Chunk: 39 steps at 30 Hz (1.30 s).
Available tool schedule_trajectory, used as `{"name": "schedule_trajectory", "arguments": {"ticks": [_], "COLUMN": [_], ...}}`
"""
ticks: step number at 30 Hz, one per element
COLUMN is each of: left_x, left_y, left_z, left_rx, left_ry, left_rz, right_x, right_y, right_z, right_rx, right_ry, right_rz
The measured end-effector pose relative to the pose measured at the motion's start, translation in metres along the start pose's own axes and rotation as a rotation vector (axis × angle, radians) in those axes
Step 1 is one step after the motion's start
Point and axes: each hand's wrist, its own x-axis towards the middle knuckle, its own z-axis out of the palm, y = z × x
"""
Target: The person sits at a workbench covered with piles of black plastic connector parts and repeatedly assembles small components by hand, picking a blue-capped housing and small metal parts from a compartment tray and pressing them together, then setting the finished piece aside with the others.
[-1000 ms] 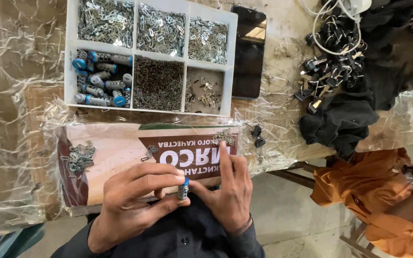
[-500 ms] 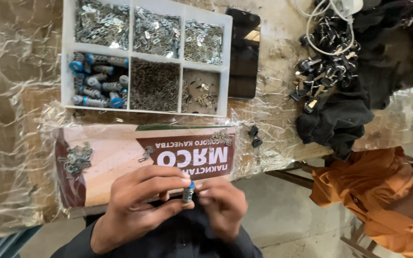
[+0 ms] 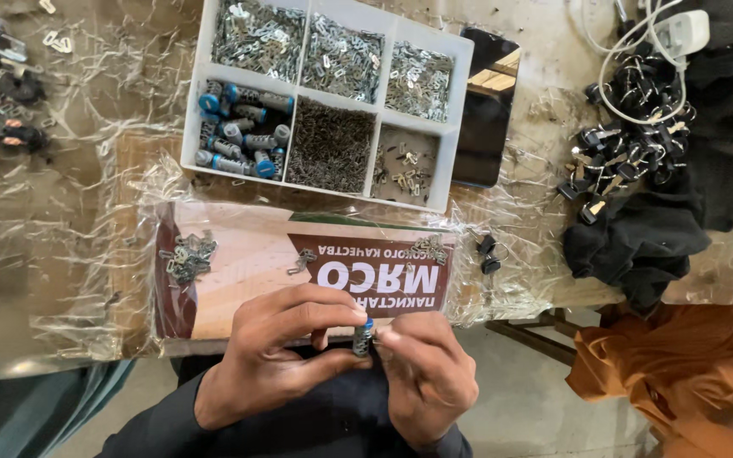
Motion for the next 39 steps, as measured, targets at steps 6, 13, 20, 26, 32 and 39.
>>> {"name": "schedule_trajectory", "arguments": {"ticks": [6,13,20,26,32,39], "left_x": [-0.001,0.001,-0.001,0.003,0.01,0.004], "left_y": [0.0,-0.002,-0.002,-0.002,0.0,-0.001], "left_z": [-0.001,0.0,-0.001,-0.001,0.003,0.005], "left_rx": [0.085,0.217,0.011,0.014,0.042,0.034], "left_ry": [0.013,0.023,-0.041,-0.02,-0.053,-0.056], "left_rz": [0.028,0.168,-0.008,-0.032,0.066,-0.012], "right_x": [0.006,-0.01,-0.011,-0.011,-0.023,-0.037], "right_y": [0.003,0.013,0.033,0.038,0.056,0.03], "right_z": [0.002,-0.002,-0.008,-0.014,-0.027,-0.014], "right_rx": [-0.146,0.117,-0.346,-0.791,-0.56,0.071], "right_ry": [-0.023,-0.051,-0.02,-0.211,-0.275,0.047], "right_rz": [-0.152,0.266,0.268,0.057,-0.488,0.134]}}
